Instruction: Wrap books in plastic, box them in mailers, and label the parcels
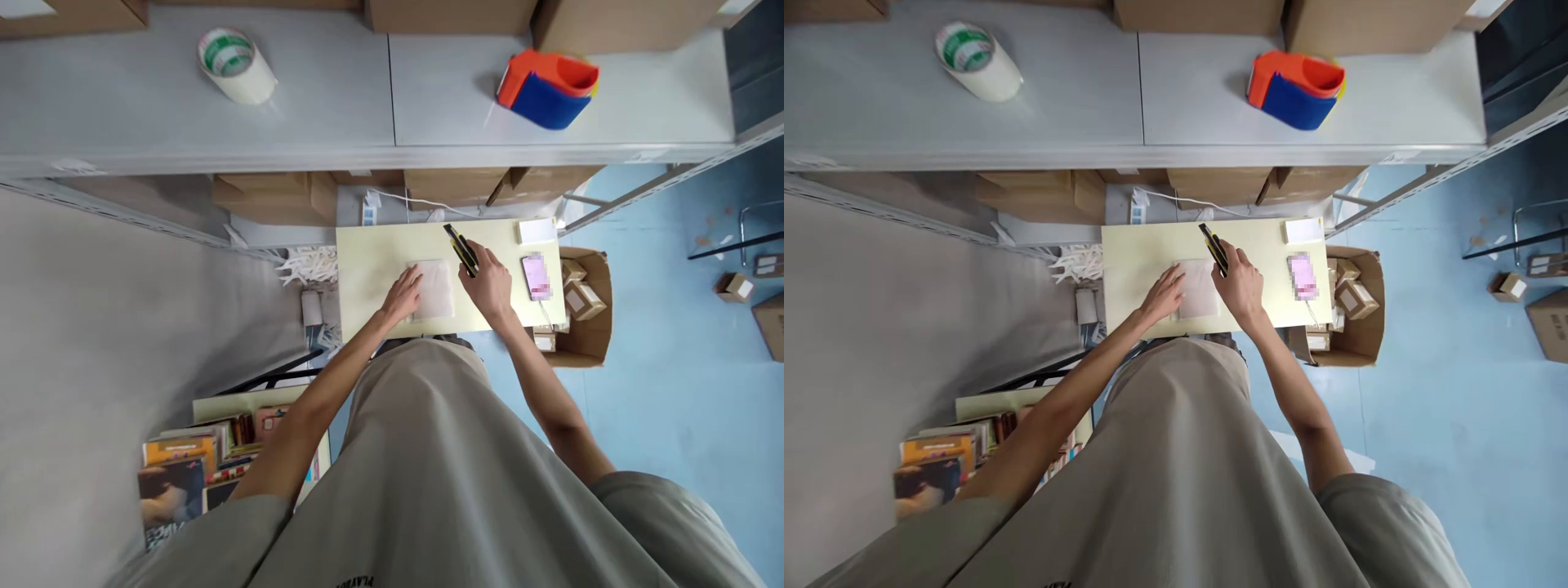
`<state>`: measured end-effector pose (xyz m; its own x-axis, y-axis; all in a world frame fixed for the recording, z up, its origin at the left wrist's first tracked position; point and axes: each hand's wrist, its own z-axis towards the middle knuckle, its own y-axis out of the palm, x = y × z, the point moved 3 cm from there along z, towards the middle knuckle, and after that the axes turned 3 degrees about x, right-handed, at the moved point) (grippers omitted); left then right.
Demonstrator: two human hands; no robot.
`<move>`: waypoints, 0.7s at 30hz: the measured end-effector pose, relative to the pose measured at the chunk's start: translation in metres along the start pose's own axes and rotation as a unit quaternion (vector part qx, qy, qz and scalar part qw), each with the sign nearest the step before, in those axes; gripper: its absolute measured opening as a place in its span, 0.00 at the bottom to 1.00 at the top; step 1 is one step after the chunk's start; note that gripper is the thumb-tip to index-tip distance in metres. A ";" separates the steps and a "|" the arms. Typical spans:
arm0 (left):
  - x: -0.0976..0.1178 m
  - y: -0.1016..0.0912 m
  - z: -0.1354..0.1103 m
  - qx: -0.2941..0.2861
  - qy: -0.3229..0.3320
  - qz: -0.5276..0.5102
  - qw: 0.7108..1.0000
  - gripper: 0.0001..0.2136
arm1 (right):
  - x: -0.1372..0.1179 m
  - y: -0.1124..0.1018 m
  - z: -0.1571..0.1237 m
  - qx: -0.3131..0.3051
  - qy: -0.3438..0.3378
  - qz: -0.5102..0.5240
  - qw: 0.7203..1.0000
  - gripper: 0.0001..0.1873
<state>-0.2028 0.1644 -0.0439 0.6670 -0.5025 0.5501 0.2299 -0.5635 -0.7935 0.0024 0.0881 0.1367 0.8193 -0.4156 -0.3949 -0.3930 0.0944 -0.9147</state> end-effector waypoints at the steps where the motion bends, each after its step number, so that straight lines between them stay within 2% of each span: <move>1: 0.012 -0.013 0.010 0.037 0.023 -0.005 0.999 0.32 | 0.002 -0.010 0.015 0.029 -0.019 0.016 0.999 0.31; 4: 0.050 -0.066 0.041 0.168 0.091 -0.014 0.982 0.30 | 0.003 -0.039 0.067 0.095 -0.073 0.057 0.991 0.32; 7: 0.084 -0.127 0.069 0.275 0.133 -0.015 0.952 0.29 | -0.007 -0.058 0.125 0.130 -0.108 0.083 0.982 0.34; 10: 0.110 -0.182 0.086 0.340 0.166 -0.015 0.925 0.28 | -0.022 -0.065 0.180 0.132 -0.117 0.094 0.980 0.30; 12: 0.122 -0.207 0.088 0.361 0.178 -0.008 0.915 0.28 | -0.032 -0.064 0.212 0.128 -0.124 0.086 0.980 0.25; 14: 0.131 -0.222 0.083 0.366 0.174 0.005 0.914 0.28 | -0.040 -0.061 0.238 0.119 -0.138 0.065 0.981 0.23; 16: 0.135 -0.227 0.072 0.363 0.145 0.015 0.920 0.28 | -0.045 -0.056 0.258 0.113 -0.156 0.042 0.980 0.24; 19: 0.129 -0.214 0.054 0.357 0.081 0.015 0.931 0.27 | -0.048 -0.048 0.276 0.121 -0.200 0.051 0.971 0.23; 21: 0.113 -0.195 0.045 0.345 0.043 0.011 0.937 0.27 | -0.048 -0.045 0.279 0.111 -0.215 0.059 0.968 0.29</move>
<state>-0.1404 0.2467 0.1613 0.6248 -0.5762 0.5270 0.6403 -0.0082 -0.7681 0.0972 0.3557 0.1729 0.8910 0.0210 -0.4534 -0.4343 0.3301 -0.8381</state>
